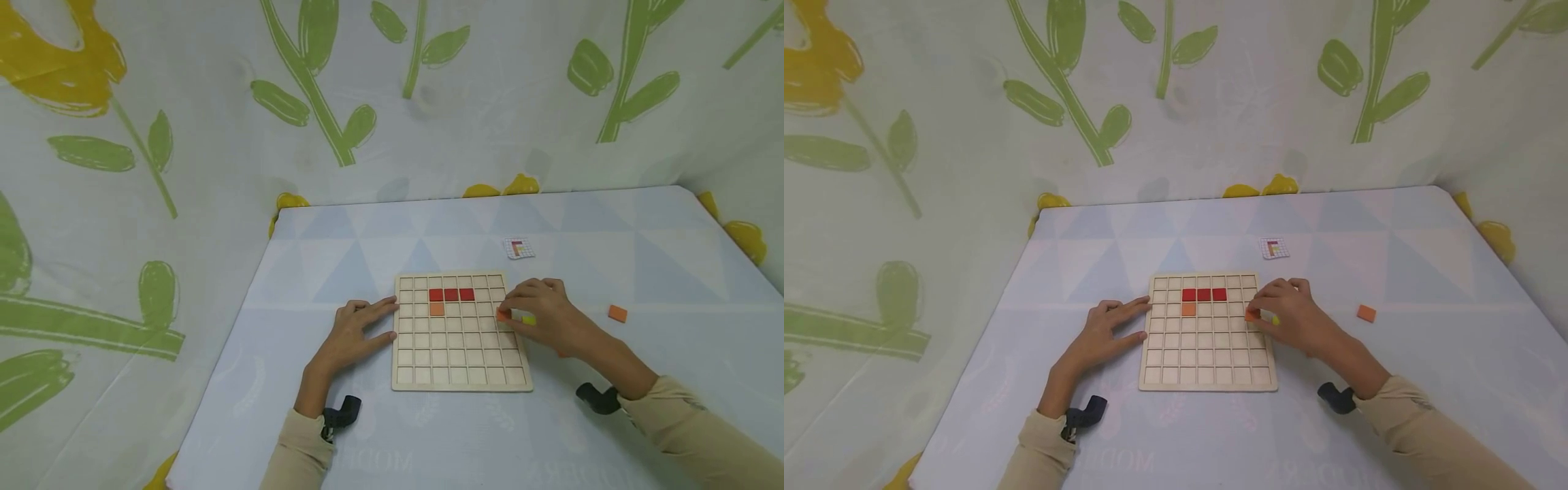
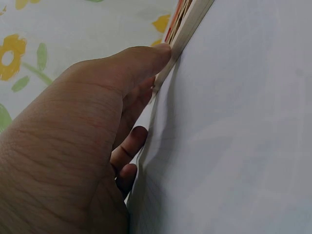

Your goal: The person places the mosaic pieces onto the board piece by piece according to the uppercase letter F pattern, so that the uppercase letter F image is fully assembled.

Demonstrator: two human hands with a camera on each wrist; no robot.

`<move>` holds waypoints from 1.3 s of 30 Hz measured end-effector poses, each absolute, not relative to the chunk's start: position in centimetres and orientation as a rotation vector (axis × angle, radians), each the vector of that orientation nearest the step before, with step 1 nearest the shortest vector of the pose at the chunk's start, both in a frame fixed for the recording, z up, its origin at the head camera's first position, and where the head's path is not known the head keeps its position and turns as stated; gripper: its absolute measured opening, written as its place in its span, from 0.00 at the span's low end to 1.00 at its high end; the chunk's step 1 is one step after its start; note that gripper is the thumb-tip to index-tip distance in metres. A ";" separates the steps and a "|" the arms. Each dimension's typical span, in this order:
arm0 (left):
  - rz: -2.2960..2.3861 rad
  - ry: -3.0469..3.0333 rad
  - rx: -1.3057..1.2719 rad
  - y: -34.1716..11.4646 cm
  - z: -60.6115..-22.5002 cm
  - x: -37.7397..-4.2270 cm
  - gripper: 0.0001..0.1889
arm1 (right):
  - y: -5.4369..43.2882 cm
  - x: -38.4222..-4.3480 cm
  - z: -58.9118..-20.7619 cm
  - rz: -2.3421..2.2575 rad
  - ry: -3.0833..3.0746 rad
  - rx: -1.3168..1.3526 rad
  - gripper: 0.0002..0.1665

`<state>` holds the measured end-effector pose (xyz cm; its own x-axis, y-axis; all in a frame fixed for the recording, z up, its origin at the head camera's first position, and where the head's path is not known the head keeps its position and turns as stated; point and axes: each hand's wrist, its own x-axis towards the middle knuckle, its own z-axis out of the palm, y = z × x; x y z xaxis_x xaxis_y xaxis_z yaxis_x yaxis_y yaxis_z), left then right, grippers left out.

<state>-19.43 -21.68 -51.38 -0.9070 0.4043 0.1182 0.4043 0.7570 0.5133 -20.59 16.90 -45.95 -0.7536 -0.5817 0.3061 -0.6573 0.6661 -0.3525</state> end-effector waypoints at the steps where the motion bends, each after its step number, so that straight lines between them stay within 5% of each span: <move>1: -0.861 -2.942 -0.682 -21.7 -51.4 -19.4 0.30 | 16.7 -20.6 -46.0 0.668 -2.710 1.020 0.14; 39: -0.861 -2.977 -0.654 -21.6 -51.2 -19.4 0.30 | 9.9 -21.7 -47.0 0.668 -2.492 1.284 0.10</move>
